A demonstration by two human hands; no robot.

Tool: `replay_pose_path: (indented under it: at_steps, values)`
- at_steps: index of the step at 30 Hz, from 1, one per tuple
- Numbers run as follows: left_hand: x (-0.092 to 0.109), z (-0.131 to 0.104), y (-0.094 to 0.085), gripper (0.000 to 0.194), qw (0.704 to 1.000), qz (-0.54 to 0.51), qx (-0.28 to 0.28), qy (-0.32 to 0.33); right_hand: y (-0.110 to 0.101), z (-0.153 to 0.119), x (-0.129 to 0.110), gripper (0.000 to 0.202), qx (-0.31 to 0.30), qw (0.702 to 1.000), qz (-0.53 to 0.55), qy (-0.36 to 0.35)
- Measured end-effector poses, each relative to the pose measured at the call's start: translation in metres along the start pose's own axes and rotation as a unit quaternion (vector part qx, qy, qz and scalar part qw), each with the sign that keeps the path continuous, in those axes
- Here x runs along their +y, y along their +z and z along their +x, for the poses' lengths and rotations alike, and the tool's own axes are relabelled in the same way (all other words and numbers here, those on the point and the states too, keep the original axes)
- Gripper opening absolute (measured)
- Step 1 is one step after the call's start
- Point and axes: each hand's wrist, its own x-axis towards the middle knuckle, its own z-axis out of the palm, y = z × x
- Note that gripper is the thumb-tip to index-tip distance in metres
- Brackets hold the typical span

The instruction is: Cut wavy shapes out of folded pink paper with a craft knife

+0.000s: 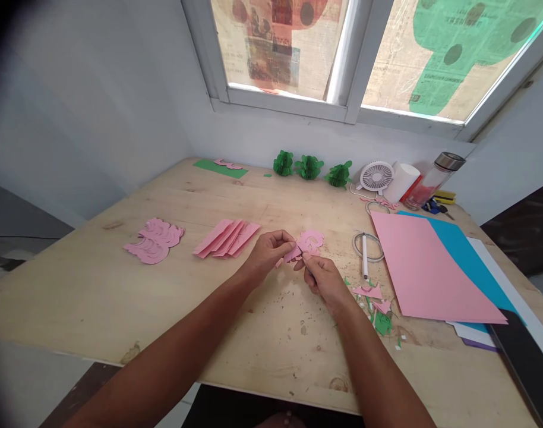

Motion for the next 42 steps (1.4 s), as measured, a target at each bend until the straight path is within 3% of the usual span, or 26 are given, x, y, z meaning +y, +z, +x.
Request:
replay_pose_path:
  at_steps: [42]
  values:
    - [0.0056,-0.0020,-0.0017,0.013,1.000,0.016,-0.007,-0.013,0.0016,-0.0019,-0.0028,0.038,0.000,1.000,-0.001,0.005]
